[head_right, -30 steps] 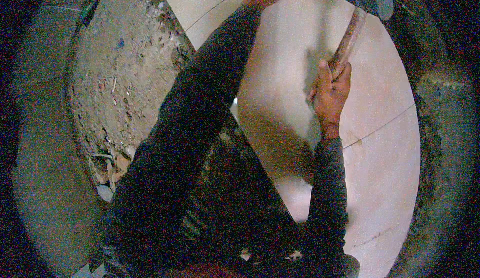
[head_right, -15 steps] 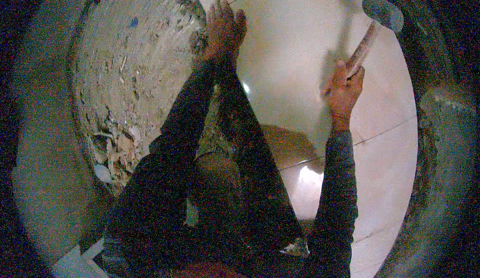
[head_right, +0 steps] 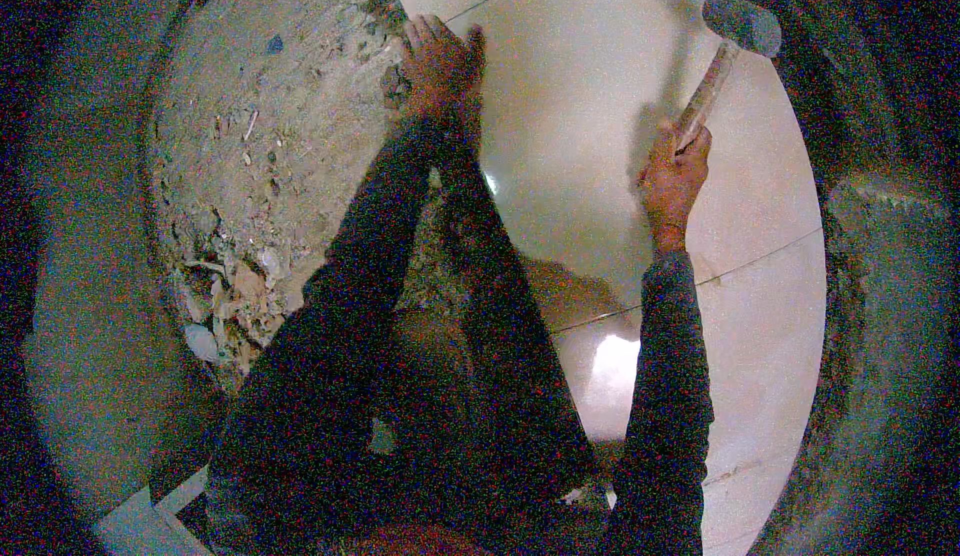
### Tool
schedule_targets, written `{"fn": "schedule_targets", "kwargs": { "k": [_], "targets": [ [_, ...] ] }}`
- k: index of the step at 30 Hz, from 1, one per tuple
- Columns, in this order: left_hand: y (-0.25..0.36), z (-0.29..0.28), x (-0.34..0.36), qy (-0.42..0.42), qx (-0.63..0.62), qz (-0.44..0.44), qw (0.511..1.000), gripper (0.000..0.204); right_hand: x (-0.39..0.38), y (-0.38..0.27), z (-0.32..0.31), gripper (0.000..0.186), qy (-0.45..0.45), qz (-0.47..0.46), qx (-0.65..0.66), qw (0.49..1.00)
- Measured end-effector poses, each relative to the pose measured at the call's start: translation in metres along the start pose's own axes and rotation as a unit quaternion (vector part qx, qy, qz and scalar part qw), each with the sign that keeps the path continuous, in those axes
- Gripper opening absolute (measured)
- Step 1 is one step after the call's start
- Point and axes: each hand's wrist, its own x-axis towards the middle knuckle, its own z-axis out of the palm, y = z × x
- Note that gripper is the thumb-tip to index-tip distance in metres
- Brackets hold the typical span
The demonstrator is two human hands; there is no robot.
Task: The person taps tiles into place with a rubber mallet and wipes the surface with a cloth while kneeling on a dirt floor.
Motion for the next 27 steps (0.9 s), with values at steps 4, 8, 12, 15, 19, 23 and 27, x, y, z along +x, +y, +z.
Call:
{"fn": "schedule_targets", "kwargs": {
  "k": [4,8,12,15,19,23,27],
  "targets": [
    [-0.089,0.053,0.054,0.127,-0.037,0.037,0.991,0.078,-0.009,-0.009,0.027,0.024,-0.036,-0.026,0.052,0.998],
    [-0.094,0.069,0.111,-0.016,0.099,0.152,0.983,0.087,-0.008,-0.008,0.027,0.025,-0.018,-0.009,0.034,0.999],
    [0.019,0.054,0.133,-0.129,0.046,0.137,0.981,0.084,0.001,-0.009,0.008,0.026,0.01,0.044,-0.062,0.997],
    [-0.001,0.051,0.131,-0.093,0.084,0.162,0.979,0.097,-0.004,0.007,0.015,0.026,-0.004,0.061,-0.098,0.993],
    [0.011,0.045,0.136,-0.121,0.052,0.152,0.98,0.093,-0.003,0.005,0.013,0.03,0.016,0.124,-0.14,0.982],
    [0.016,0.039,0.141,-0.15,0.079,0.157,0.973,0.099,0.005,-0.021,0.026,0.041,0.043,0.218,-0.169,0.96],
    [0.01,0.028,0.144,-0.182,0.068,0.148,0.97,0.099,0.045,-0.052,0.058,0.051,0.022,0.322,-0.275,0.906]
  ]
}}
